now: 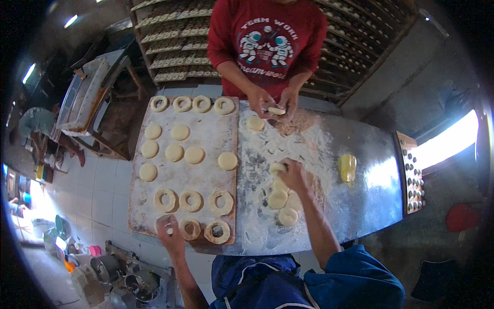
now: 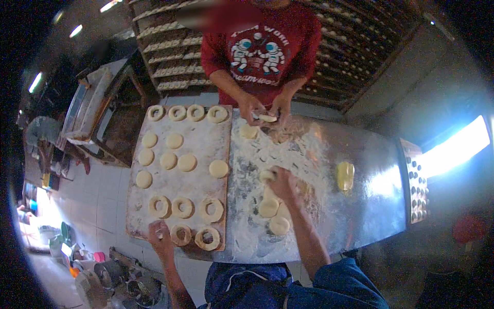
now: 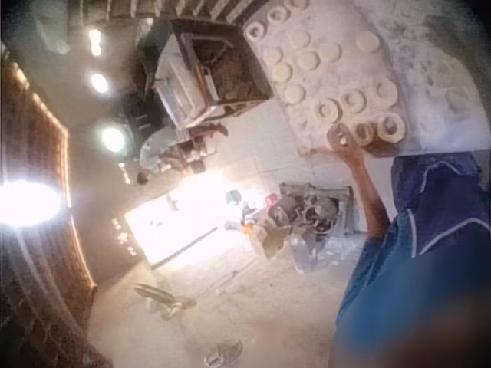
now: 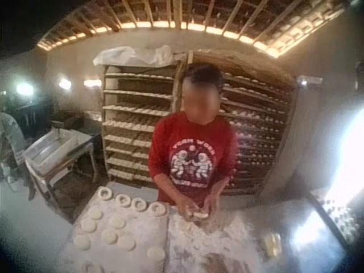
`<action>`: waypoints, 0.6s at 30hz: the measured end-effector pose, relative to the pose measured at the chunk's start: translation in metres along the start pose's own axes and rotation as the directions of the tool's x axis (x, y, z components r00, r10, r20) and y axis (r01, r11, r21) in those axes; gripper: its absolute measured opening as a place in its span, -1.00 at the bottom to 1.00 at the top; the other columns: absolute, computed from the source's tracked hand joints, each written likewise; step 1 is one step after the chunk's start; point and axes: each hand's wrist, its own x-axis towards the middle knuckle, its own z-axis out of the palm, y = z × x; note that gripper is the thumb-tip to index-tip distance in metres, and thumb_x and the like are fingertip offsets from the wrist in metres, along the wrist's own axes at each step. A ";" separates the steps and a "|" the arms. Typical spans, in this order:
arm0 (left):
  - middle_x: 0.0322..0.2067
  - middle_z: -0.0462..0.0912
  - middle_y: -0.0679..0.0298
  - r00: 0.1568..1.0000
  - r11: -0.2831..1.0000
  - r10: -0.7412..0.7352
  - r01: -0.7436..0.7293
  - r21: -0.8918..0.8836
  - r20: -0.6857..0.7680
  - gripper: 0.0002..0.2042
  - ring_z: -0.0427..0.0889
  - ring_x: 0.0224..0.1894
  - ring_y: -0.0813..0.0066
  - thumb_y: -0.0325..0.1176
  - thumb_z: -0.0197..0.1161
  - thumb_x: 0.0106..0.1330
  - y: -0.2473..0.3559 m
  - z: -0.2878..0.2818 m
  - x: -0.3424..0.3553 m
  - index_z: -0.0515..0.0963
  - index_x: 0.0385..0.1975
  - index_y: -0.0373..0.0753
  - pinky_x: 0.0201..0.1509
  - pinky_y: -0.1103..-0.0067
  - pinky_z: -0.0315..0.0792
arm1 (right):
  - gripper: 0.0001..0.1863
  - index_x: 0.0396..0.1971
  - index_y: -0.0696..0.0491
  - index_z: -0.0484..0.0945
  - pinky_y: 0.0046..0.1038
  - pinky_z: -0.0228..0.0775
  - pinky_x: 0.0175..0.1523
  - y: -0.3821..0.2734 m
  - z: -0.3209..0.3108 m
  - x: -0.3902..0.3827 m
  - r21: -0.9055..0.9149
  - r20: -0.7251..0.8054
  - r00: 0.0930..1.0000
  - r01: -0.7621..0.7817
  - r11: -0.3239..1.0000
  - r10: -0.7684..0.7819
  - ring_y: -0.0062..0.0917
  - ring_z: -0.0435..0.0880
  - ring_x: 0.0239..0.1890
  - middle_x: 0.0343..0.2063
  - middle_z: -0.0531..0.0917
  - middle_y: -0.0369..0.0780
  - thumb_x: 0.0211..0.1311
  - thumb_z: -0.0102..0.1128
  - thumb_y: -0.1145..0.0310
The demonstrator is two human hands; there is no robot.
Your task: The person shapes small dough balls into rings by hand, inserting a filling and placing them on a wooden board. Another person assists by arranging the shaped dough on the board and nearby racks.
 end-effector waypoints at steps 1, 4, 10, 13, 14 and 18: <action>-0.25 0.58 0.16 0.995 0.992 0.096 -0.095 -0.087 0.017 -0.85 0.58 -0.21 0.35 -0.39 0.17 0.33 0.014 0.019 -0.007 0.54 -0.23 -0.35 -0.14 0.46 0.47 | -0.66 -0.24 0.07 0.64 -0.19 0.50 -0.13 0.030 -0.010 0.001 -0.002 -0.042 0.999 -0.034 0.999 0.034 -0.14 0.67 -0.25 -0.30 0.67 -0.06 -0.08 0.39 0.31; -0.25 0.60 0.21 0.938 0.946 0.279 -0.231 -0.228 0.205 -0.82 0.59 -0.16 0.44 -0.35 0.16 0.35 0.060 0.081 -0.030 0.55 -0.19 -0.33 -0.11 0.49 0.49 | -0.66 -0.34 0.10 0.63 -0.19 0.48 -0.15 0.081 -0.017 -0.001 -0.394 -0.299 0.954 -0.090 0.915 -0.035 -0.16 0.66 -0.29 -0.41 0.66 -0.07 -0.18 0.46 0.30; -0.15 0.60 0.18 0.789 0.878 0.362 -0.109 -0.466 0.497 -0.74 0.60 -0.10 0.43 -0.33 0.23 0.34 0.152 0.226 -0.100 0.51 -0.08 -0.35 -0.04 0.52 0.52 | -0.63 -0.26 0.18 0.47 -0.32 0.49 -0.26 0.074 -0.061 -0.038 0.313 -0.065 0.997 -0.019 0.949 0.042 -0.38 0.66 -0.36 -0.42 0.66 -0.13 -0.01 0.43 0.37; -0.10 0.58 0.15 0.705 0.858 0.306 0.088 -0.507 0.640 -0.70 0.58 -0.05 0.47 -0.33 0.25 0.34 0.163 0.265 -0.123 0.48 -0.03 -0.36 -0.03 0.52 0.53 | -0.55 -0.09 0.15 0.33 -0.47 0.48 -0.27 0.057 -0.081 -0.070 0.683 0.043 0.994 -0.105 0.722 0.104 -0.52 0.62 -0.31 -0.37 0.62 -0.13 0.03 0.33 0.59; -0.10 0.58 0.15 0.694 0.862 0.313 0.079 -0.501 0.649 -0.71 0.58 -0.05 0.45 -0.35 0.23 0.34 0.161 0.272 -0.130 0.47 -0.02 -0.36 -0.04 0.52 0.53 | -0.51 -0.05 0.14 0.28 -0.47 0.49 -0.26 0.053 -0.086 -0.078 0.695 0.061 0.993 -0.118 0.709 0.105 -0.50 0.63 -0.29 -0.36 0.62 -0.11 0.04 0.31 0.61; -0.10 0.56 0.16 0.716 0.830 0.318 0.106 -0.547 0.621 -0.71 0.58 -0.07 0.46 -0.42 0.20 0.36 0.156 0.292 -0.156 0.41 0.03 -0.32 -0.05 0.54 0.53 | -0.38 0.06 0.12 0.15 -0.46 0.51 -0.20 0.048 -0.106 -0.096 0.725 0.071 0.995 -0.099 0.682 0.070 -0.46 0.63 -0.26 -0.33 0.62 -0.08 0.04 0.29 0.61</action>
